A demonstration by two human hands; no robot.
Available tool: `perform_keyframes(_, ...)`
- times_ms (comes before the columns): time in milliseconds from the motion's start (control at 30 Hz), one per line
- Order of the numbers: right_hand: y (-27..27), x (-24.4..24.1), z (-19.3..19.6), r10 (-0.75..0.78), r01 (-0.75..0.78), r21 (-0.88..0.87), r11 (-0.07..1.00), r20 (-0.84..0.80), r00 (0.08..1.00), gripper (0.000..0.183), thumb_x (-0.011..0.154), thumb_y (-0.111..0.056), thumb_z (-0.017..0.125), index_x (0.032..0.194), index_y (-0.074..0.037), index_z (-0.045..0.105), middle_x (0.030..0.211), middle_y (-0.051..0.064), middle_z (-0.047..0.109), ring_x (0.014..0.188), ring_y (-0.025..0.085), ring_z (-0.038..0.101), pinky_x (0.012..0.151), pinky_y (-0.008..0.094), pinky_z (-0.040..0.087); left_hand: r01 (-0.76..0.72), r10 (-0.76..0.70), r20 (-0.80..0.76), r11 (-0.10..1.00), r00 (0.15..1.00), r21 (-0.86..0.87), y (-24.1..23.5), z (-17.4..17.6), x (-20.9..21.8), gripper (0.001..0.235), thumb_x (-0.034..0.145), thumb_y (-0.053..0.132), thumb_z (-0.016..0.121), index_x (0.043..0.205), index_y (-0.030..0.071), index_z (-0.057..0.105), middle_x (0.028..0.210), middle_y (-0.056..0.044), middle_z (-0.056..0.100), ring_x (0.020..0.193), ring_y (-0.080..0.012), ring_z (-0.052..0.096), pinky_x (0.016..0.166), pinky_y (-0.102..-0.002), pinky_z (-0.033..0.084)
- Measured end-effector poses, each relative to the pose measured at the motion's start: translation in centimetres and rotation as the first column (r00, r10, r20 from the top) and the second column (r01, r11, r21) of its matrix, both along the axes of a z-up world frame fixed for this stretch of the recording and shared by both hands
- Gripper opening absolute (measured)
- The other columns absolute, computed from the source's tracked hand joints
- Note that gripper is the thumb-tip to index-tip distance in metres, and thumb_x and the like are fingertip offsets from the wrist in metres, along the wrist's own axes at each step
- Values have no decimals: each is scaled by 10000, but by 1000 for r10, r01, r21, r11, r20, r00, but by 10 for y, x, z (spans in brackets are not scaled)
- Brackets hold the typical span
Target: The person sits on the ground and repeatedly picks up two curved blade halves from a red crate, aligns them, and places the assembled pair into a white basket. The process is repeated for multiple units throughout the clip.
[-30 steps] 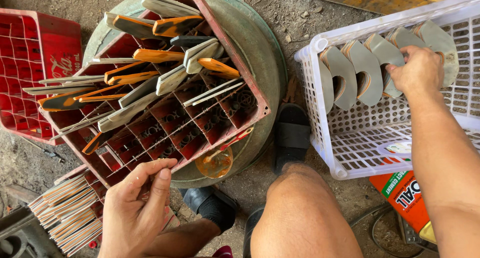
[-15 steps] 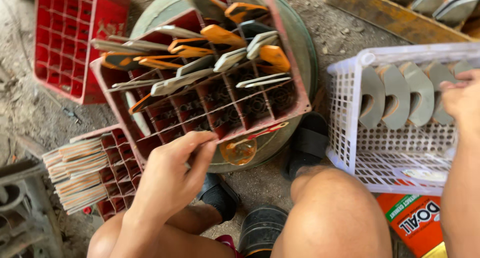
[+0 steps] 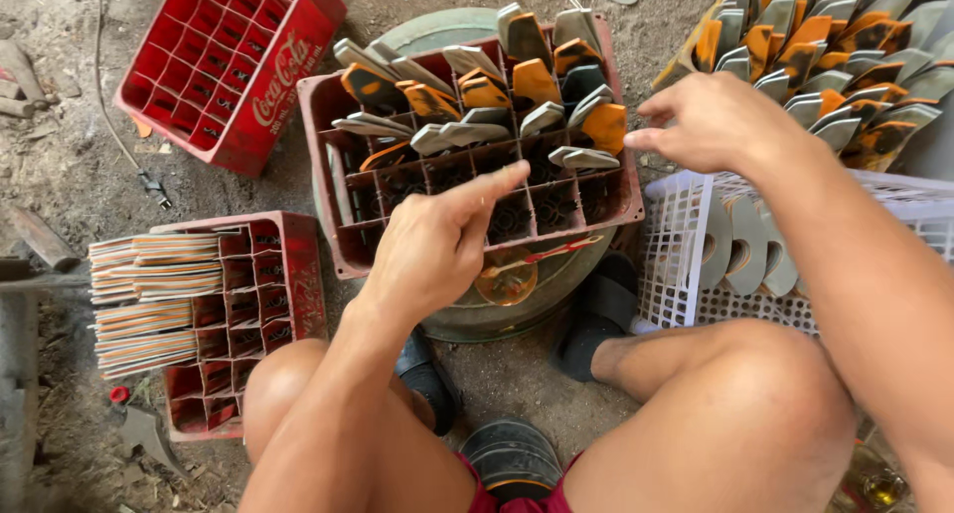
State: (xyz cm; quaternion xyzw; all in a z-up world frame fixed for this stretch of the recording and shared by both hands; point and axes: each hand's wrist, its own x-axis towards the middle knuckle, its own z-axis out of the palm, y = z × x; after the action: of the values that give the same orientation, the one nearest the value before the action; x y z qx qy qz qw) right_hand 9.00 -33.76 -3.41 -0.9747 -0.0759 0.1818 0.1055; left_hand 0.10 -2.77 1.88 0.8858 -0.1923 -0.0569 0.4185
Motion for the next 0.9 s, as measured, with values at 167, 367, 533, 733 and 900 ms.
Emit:
perform_keyframes(167, 29, -2, -18, -101, 97, -111, 989, -27, 995, 396, 970, -482, 684, 1210, -180, 770, 1054, 191, 758, 1024, 391, 714, 951, 505, 551, -80, 106, 186, 987, 977, -142, 17, -5, -6, 348, 980, 126, 697, 1323, 98, 649, 871, -209, 708, 735, -376, 704, 648, -440, 547)
perform_keyframes(367, 30, -29, -14, 79, -89, 20, 996, 292, 953, 226, 1097, -259, 570, 1240, -89, 614, 926, 256, 707, 914, 472, 691, 833, 553, 556, -90, 113, 165, 986, 980, -143, 36, -11, -17, 307, 961, 81, 668, 1268, 68, 674, 883, -182, 747, 825, -357, 740, 713, -428, 570)
perform_keyframes(533, 70, -42, 33, 224, -250, -25, 968, 533, 816, 140, 1104, -63, 555, 1228, -96, 610, 1022, 180, 729, 854, 405, 704, 712, 491, 562, -188, 202, 70, 968, 977, -168, 38, -5, -17, 223, 985, 170, 675, 1188, 87, 716, 889, -155, 776, 809, -279, 783, 719, -367, 597)
perform_keyframes(733, 112, -71, 88, 9, -161, 844, 512, 182, 983, 269, 1168, -122, 452, 1426, -110, 530, 941, 66, 673, 734, 132, 541, 663, 276, 476, -27, -15, -87, 888, 996, -458, 33, -6, -15, 456, 1037, 238, 679, 1404, -5, 559, 1206, -149, 717, 1089, -205, 683, 866, -334, 581)
perform_keyframes(900, 108, -64, 62, 36, -55, 952, 302, 46, 998, 386, 1103, -184, 592, 1477, -110, 530, 1090, 84, 693, 842, 132, 686, 771, 276, 579, -126, -250, -458, 754, 853, -645, 31, -14, -16, 327, 1040, 215, 593, 1302, 21, 628, 1102, -38, 733, 959, -97, 692, 792, -262, 601)
